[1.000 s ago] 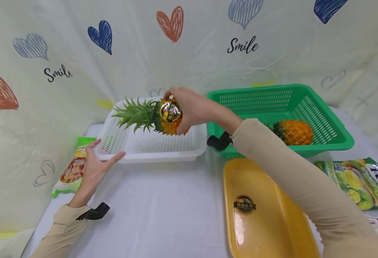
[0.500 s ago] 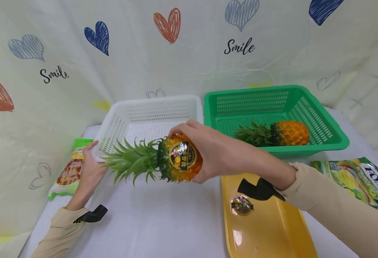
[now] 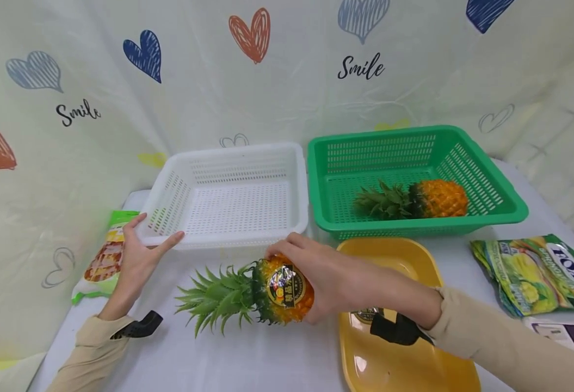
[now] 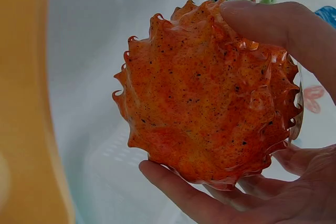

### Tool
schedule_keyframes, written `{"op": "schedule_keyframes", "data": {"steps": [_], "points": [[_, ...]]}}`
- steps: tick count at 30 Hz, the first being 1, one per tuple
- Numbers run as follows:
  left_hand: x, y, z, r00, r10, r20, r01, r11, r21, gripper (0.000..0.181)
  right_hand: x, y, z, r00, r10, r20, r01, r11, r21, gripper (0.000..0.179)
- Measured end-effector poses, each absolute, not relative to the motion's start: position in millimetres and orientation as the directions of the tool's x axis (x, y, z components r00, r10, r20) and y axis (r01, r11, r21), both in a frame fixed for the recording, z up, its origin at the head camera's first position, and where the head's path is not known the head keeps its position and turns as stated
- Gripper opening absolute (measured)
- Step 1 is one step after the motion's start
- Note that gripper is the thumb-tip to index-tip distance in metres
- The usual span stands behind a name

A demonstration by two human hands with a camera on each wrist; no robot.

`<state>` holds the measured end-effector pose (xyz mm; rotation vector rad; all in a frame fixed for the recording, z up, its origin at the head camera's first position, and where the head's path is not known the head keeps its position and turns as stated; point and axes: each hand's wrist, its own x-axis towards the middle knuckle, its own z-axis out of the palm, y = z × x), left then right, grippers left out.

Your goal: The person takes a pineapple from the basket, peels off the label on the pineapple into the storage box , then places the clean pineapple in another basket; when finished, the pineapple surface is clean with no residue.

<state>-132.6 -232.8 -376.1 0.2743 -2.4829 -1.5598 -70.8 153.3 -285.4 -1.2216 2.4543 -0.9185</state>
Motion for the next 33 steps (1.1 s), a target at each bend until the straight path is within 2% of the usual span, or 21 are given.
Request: {"op": "schedule_keyframes", "data": {"steps": [10,22,29,33], "points": [[-131,-234,-377,-0.963,-0.261,0.065,-0.053,0.421,0.905,0.107,-75,149,-312,-0.62,-0.785,-0.003,-0.606,0.481,-0.634,0.086],[-135,-233,-375,-0.966,-0.253,0.054,-0.057,0.412,0.909,0.105,-82,148,-325,-0.686,-0.728,0.024,-0.616,0.562,-0.552,0.089],[-134,-234,-375,-0.968,-0.245,0.063,-0.045,0.412,0.91,0.104,-83,147,-329,-0.686,-0.727,0.035,-0.62,0.558,-0.551,0.088],[-134,-235,-376,-0.967,-0.246,0.069,-0.043,0.423,0.905,0.104,-84,148,-327,-0.682,-0.732,-0.01,-0.597,0.564,-0.571,0.089]]}}
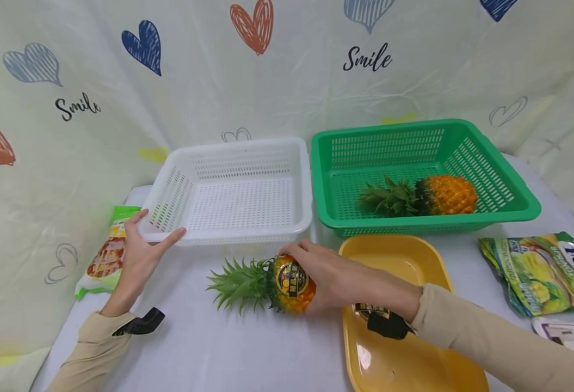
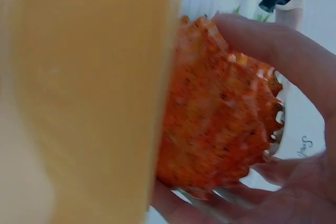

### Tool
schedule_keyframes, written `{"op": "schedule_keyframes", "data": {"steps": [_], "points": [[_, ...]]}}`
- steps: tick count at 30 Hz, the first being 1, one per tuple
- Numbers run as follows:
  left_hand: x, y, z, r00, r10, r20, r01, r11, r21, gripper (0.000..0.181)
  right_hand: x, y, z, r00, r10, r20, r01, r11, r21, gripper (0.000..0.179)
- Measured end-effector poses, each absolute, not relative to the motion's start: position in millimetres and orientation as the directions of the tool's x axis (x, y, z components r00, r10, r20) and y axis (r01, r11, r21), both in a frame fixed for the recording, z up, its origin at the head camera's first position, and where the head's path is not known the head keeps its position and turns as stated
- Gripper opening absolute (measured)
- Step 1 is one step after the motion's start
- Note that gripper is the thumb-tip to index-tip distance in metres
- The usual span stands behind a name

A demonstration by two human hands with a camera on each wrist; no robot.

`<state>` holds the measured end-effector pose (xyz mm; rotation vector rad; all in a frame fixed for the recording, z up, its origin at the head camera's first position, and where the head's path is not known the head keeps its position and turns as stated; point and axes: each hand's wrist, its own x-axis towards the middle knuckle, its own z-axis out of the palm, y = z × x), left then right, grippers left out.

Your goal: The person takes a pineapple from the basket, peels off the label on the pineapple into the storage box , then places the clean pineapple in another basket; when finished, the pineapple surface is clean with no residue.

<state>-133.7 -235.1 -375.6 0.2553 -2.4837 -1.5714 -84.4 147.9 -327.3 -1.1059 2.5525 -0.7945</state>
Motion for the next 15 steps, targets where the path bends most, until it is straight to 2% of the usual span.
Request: {"op": "schedule_keyframes", "data": {"steps": [7,11,13,15], "points": [[-134,-237,-373,-0.971,-0.237,0.029,-0.078,0.431,0.899,0.106,-88,151,-322,-0.717,-0.677,-0.168,-0.472,0.649,-0.597,0.099],[-132,-242,-368,-0.976,-0.215,0.022,-0.084,0.473,0.877,0.107,-90,152,-320,-0.727,-0.655,-0.207,-0.437,0.673,-0.597,0.103],[-131,-243,-364,-0.974,-0.217,0.06,-0.067,0.533,0.844,0.108,-90,152,-320,-0.724,-0.658,-0.208,-0.44,0.672,-0.596,0.102],[-128,-242,-360,-0.962,-0.224,0.159,-0.011,0.612,0.791,0.11,-90,151,-319,-0.718,-0.666,-0.203,-0.456,0.67,-0.586,0.103]]}}
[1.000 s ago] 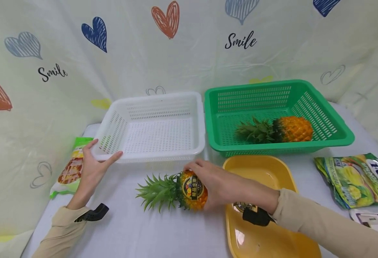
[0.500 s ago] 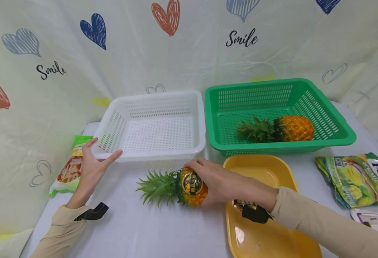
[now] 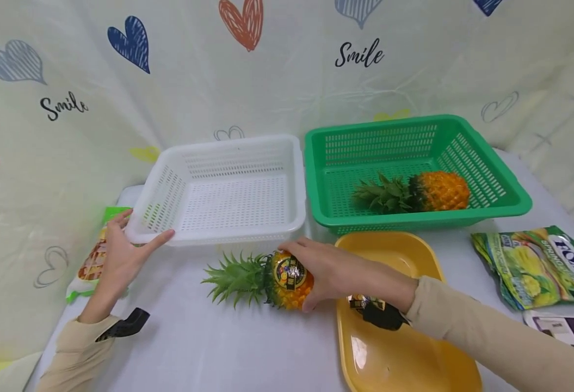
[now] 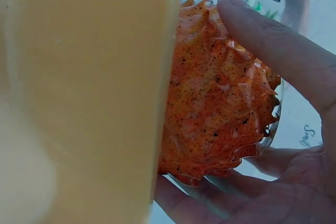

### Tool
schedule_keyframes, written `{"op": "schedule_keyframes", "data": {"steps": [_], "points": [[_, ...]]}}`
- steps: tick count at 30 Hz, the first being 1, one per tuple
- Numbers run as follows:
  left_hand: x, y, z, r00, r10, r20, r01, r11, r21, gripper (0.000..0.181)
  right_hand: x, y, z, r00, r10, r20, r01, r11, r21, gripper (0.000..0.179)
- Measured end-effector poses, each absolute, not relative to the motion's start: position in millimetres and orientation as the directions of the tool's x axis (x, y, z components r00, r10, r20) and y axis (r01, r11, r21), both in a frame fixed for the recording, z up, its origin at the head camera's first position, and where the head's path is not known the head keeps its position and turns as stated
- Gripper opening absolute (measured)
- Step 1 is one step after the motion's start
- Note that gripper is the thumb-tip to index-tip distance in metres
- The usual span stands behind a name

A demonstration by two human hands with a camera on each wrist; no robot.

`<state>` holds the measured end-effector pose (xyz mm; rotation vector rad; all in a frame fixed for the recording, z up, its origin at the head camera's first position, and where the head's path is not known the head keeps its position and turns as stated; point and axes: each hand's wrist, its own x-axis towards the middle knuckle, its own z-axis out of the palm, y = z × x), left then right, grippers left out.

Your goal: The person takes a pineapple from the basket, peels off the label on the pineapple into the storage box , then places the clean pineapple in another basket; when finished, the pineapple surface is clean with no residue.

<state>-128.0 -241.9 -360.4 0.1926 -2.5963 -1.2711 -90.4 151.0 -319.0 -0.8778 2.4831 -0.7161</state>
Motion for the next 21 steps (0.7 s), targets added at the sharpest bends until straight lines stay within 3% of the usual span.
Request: {"op": "schedule_keyframes", "data": {"steps": [2,5,9,12,15,17,21], "points": [[-123,-239,-355,-0.926,-0.213,0.312,0.087,0.684,0.724,0.107,-92,149,-319,-0.709,-0.678,-0.194,-0.474,0.662,-0.581,0.102],[-115,-228,-347,-0.807,-0.125,0.577,0.312,0.739,0.596,0.099,-93,148,-319,-0.697,-0.694,-0.18,-0.496,0.649,-0.577,0.101],[-100,-204,-336,-0.641,0.138,0.755,0.633,0.65,0.419,0.085,-97,144,-322,-0.678,-0.718,-0.16,-0.529,0.627,-0.571,0.1],[-88,-182,-333,-0.541,0.41,0.734,0.803,0.51,0.308,0.077,-100,142,-323,-0.668,-0.727,-0.159,-0.541,0.621,-0.567,0.1],[-82,-162,-339,-0.454,0.655,0.605,0.887,0.398,0.234,0.071,-100,143,-322,-0.672,-0.719,-0.177,-0.531,0.634,-0.562,0.1],[-79,-153,-347,-0.453,0.746,0.489,0.891,0.404,0.208,0.071,-100,143,-321,-0.677,-0.708,-0.198,-0.514,0.649,-0.561,0.1],[-80,-143,-364,-0.528,0.785,0.323,0.849,0.498,0.177,0.079,-100,142,-320,-0.678,-0.703,-0.213,-0.503,0.656,-0.563,0.101]]}}
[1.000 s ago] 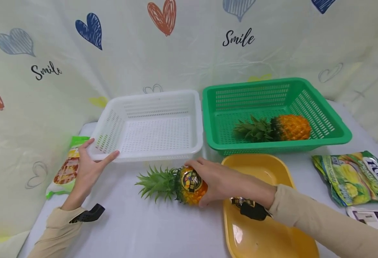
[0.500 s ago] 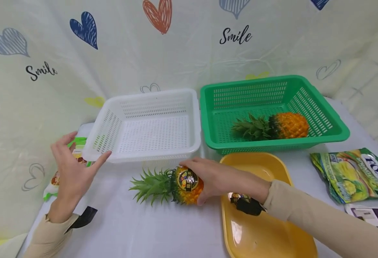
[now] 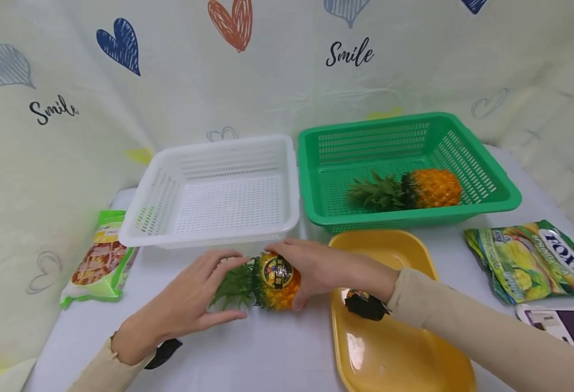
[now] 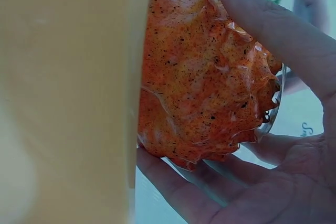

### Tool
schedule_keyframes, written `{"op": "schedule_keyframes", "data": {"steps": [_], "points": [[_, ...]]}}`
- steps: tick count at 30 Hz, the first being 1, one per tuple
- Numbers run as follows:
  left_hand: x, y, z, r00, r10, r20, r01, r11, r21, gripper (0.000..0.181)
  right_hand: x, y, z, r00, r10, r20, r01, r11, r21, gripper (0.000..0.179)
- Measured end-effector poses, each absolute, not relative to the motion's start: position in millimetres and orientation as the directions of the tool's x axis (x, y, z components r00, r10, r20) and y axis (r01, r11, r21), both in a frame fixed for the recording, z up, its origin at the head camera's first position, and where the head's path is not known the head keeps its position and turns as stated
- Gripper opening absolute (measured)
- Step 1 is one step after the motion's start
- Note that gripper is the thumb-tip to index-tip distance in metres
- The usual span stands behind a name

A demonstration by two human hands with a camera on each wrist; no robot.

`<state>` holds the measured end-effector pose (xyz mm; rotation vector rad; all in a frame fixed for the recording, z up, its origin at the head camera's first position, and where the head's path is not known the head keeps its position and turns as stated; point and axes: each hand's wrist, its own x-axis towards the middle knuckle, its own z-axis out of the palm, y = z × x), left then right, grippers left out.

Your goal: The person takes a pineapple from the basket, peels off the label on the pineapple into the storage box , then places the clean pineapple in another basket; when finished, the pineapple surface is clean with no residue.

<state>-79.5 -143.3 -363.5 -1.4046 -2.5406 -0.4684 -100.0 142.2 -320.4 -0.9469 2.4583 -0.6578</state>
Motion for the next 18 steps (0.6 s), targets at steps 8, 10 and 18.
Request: {"op": "schedule_keyframes", "data": {"steps": [8,10,18], "points": [[-90,-140,-379,-0.632,0.727,0.268,0.775,0.584,0.241,0.073,-101,145,-320,-0.679,-0.706,-0.202,-0.506,0.649,-0.568,0.101],[-91,-141,-381,-0.651,0.712,0.265,0.759,0.598,0.257,0.069,-102,146,-320,-0.679,-0.708,-0.195,-0.509,0.646,-0.569,0.101],[-91,-144,-391,-0.685,0.683,0.253,0.724,0.596,0.349,0.06,-102,147,-325,-0.681,-0.71,-0.181,-0.501,0.632,-0.591,0.095]]}}
